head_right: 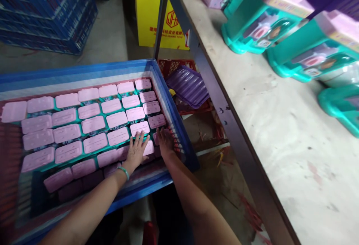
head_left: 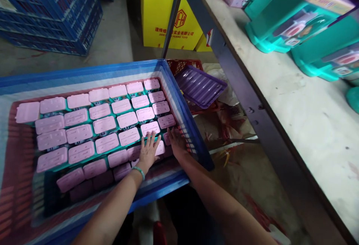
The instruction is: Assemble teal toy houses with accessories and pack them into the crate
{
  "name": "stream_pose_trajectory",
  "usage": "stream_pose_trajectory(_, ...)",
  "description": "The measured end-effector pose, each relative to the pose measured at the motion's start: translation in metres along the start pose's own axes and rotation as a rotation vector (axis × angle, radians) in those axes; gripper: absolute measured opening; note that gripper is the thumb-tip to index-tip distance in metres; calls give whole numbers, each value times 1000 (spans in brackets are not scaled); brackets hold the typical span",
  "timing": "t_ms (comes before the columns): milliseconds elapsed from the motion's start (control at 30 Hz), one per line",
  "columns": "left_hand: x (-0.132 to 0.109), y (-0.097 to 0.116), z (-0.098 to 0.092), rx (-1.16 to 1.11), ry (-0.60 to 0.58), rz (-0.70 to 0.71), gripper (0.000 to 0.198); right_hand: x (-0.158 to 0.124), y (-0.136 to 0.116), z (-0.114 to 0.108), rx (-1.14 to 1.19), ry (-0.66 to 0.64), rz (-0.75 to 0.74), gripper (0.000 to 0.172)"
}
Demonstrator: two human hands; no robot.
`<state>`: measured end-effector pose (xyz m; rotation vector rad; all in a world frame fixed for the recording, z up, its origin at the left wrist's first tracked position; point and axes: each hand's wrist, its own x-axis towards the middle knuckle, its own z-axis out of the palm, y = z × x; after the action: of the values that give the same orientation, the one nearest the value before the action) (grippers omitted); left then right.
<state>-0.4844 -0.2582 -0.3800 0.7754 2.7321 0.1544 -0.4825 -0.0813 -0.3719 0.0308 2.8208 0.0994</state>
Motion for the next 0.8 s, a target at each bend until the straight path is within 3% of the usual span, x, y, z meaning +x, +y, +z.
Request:
stream_pose_trajectory(267, 3, -5, 2, -48, 37, -59, 77, -14, -6, -14, -7, -35, 40, 69)
stream_pose_trajectory(467, 10, -9, 11, -50, 49, -65, 81, -14, -10, -31, 96, -76, -17, 51)
stream_pose_trajectory(800, 5, -14, 5, -4, 28, -20, 101, -11, -7, -12, 143, -116, 23, 50)
